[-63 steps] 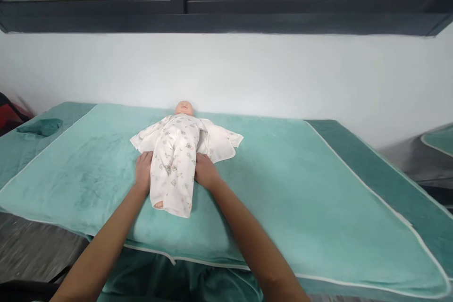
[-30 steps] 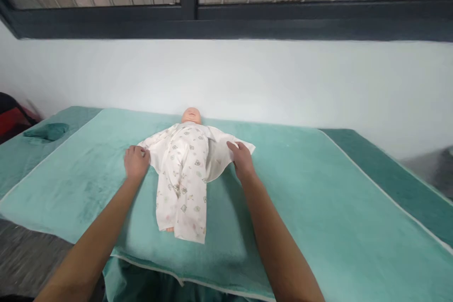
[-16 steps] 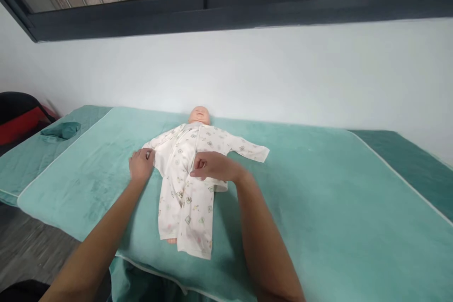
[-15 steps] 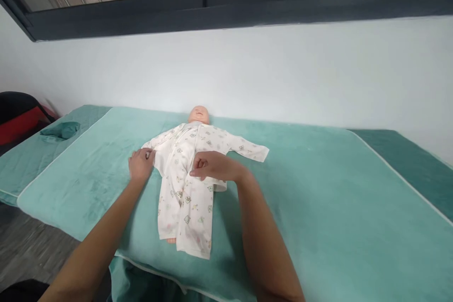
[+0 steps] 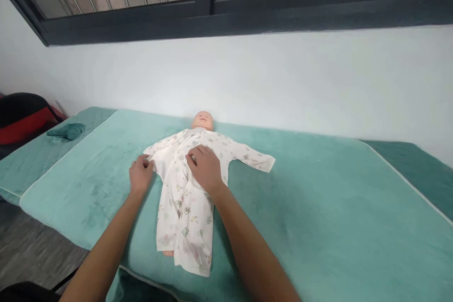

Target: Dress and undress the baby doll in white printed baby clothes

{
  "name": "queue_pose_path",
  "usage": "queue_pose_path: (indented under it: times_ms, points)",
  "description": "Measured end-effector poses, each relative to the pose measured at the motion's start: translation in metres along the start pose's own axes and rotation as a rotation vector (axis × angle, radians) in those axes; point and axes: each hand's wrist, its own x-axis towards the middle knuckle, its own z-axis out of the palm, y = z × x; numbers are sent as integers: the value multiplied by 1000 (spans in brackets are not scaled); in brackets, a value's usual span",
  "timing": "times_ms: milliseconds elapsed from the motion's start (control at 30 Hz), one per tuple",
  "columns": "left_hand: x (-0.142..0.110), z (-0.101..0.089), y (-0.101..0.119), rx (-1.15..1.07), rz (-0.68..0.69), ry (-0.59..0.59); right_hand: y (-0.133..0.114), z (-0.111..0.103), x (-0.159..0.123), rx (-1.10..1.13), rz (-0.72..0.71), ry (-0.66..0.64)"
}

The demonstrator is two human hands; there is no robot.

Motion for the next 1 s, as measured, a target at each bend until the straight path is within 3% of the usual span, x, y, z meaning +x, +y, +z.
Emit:
queue_pose_path:
  times_ms: [100, 200, 300, 400, 500, 567, 633, 767, 1000]
  points:
    - [-2, -1, -4, -255, -60, 43, 0, -3, 0, -28, 38, -24]
    - [-5, -4, 4, -562, -89, 89, -6, -6, 9, -86, 94, -132]
    - [-9, -14, 34, -814, -30, 61, -18, -5, 29, -153, 177, -267]
    - [-19, -31, 77, -911, 152, 34, -33, 3, 53, -212, 173, -306]
    - [-33, -48, 110, -914, 366, -49, -38, 11, 72, -238, 167, -309]
    - [-44, -54, 121, -860, 464, -126, -33, 13, 78, -241, 225, -286]
    - [-55, -54, 123, -797, 533, -193, -24, 11, 78, -221, 260, -222]
    - [-67, -48, 121, -694, 704, -248, -2, 3, 70, -142, 200, -57]
    - [-76, -34, 124, -402, 972, -392, 34, -17, 66, -19, 211, 26]
